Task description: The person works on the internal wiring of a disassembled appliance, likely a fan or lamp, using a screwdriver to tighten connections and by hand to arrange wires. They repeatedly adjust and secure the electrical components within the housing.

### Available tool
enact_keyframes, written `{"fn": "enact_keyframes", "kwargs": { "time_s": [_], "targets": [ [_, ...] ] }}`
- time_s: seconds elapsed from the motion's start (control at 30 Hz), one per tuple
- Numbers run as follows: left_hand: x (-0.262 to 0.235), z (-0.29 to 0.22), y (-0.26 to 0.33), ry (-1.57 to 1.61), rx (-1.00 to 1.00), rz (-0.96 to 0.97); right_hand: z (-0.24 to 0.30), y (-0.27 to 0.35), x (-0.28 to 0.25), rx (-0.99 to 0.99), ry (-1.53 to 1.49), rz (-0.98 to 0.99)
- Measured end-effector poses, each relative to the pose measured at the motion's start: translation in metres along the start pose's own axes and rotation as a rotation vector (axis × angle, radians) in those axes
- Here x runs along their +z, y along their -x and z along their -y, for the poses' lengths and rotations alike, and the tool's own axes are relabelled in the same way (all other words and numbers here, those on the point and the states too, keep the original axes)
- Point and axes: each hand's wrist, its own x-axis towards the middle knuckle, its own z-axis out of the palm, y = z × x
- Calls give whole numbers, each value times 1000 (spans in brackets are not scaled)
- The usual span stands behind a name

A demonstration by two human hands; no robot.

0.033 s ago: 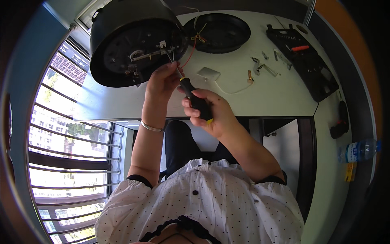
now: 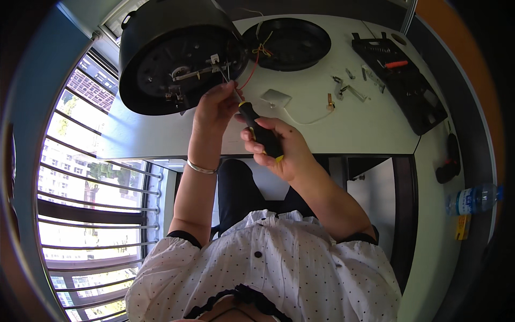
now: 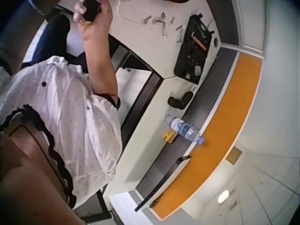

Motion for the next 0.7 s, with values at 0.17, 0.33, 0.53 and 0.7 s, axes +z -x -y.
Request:
{"fn": "enact_keyframes", "kwargs": {
  "time_s": [0.17, 0.33, 0.53, 0.7],
  "targets": [
    [6, 8, 2, -27, 65, -135, -12, 9, 14, -325, 1004, -382],
    [15, 2, 7, -145, 73, -175, -12, 5, 1, -295, 832, -356],
    [16, -12, 11, -49, 43, 18, -2, 6, -7, -63, 67, -142],
    [7, -7, 3, -102, 44, -28, 2, 5, -11, 38, -117, -41]
  ]
}}
